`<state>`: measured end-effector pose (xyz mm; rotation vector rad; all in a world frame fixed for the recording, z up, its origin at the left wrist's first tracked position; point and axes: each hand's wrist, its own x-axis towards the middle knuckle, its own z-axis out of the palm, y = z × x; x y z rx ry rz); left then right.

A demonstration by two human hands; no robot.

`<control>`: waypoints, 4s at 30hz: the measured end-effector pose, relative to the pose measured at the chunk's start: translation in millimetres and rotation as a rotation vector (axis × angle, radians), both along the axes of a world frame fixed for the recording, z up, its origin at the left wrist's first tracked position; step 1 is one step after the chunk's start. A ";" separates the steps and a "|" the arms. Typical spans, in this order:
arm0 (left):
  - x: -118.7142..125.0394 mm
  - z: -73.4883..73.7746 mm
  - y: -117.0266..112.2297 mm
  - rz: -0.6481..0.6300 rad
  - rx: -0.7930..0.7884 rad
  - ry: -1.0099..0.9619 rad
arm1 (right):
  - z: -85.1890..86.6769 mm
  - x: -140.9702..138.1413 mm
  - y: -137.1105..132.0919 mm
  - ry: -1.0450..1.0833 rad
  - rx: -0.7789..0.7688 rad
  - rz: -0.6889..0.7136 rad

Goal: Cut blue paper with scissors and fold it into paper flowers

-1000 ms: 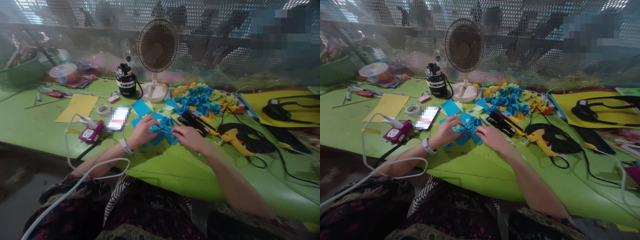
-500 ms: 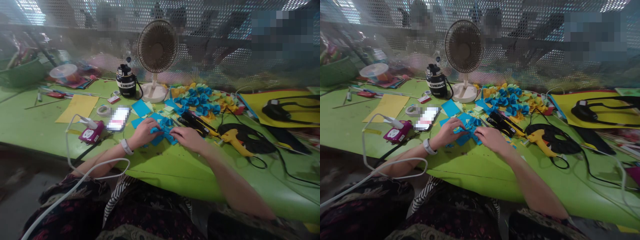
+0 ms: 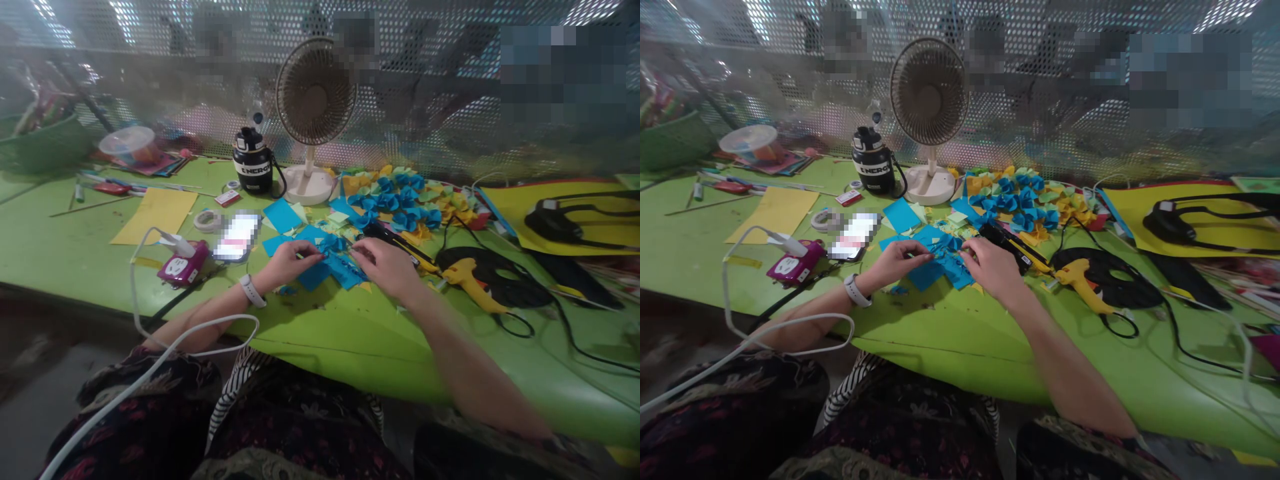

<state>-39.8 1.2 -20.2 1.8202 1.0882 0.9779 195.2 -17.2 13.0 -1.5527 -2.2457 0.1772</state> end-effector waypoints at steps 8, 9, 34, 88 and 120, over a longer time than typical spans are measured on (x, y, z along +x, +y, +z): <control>1.4 4.4 -0.2 0.013 -0.299 -0.229 | -13.1 -1.9 4.2 -0.456 -0.101 -0.018; 1.9 4.5 -0.5 0.015 -0.308 -0.243 | -14.5 -2.9 4.2 -0.474 -0.097 -0.009; -1.9 9.6 1.6 -0.021 -0.307 -0.368 | -4.6 -8.2 -1.8 0.323 -0.080 0.221; 2.1 8.9 -2.6 -0.050 -0.143 -0.399 | 4.4 -9.6 -6.0 0.324 -0.205 0.354; 5.7 6.7 -3.9 0.013 -0.167 -0.650 | -13.9 -21.9 -7.8 0.512 -0.362 0.343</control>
